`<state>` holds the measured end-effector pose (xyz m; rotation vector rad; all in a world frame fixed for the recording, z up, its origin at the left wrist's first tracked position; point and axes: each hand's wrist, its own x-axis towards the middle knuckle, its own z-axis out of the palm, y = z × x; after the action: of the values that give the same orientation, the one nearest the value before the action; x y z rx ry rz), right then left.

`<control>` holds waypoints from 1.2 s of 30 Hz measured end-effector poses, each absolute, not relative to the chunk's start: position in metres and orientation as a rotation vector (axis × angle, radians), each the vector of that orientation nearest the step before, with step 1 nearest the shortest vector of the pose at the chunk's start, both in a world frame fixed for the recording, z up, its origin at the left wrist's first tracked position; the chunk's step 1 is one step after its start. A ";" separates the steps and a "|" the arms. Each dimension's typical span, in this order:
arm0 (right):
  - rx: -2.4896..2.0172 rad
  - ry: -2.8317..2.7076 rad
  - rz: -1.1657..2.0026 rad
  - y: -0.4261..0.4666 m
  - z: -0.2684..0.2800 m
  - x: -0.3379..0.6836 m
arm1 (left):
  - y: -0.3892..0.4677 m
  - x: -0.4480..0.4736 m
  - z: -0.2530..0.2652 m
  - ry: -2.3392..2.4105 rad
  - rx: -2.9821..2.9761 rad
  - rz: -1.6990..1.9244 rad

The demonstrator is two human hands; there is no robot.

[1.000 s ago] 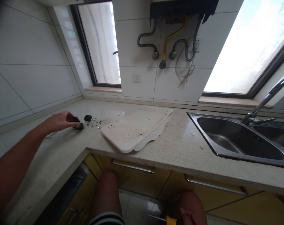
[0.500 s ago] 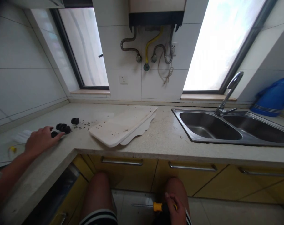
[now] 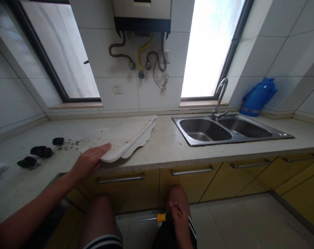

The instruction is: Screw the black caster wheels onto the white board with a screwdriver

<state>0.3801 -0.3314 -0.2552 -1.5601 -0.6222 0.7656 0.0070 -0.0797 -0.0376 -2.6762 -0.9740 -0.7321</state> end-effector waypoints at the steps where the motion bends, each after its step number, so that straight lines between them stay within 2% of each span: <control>1: -1.547 -0.603 0.774 -0.331 -0.255 0.380 | -0.083 0.015 -0.038 -0.955 -2.651 -0.722; 7: -1.481 -0.487 0.869 -0.319 -0.259 0.380 | -0.103 0.094 -0.039 -0.897 -2.543 -0.681; 17: -1.293 -0.102 0.933 -0.327 -0.258 0.388 | -0.113 0.230 -0.042 -1.067 -2.531 -0.744; 23: -1.046 0.009 1.055 -0.323 -0.253 0.398 | -0.118 0.274 -0.038 -1.072 -2.525 -0.784; 26: -0.955 0.037 1.075 -0.326 -0.253 0.404 | -0.137 0.267 -0.041 -0.923 -2.535 -0.904; 29: -0.907 0.062 1.081 -0.334 -0.259 0.412 | -0.172 0.237 -0.069 -0.831 -2.461 -1.222; 32: -0.910 0.082 1.088 -0.346 -0.272 0.424 | -0.210 0.179 -0.128 -0.943 -2.347 -1.411; 36: -1.021 0.113 1.086 -0.372 -0.289 0.445 | -0.260 0.073 -0.214 -1.291 -2.204 -1.252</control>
<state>0.4446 -0.3722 -0.2893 -1.0210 0.1131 1.0859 0.0732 -0.2596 -0.2138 -2.2039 -1.2915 -1.2521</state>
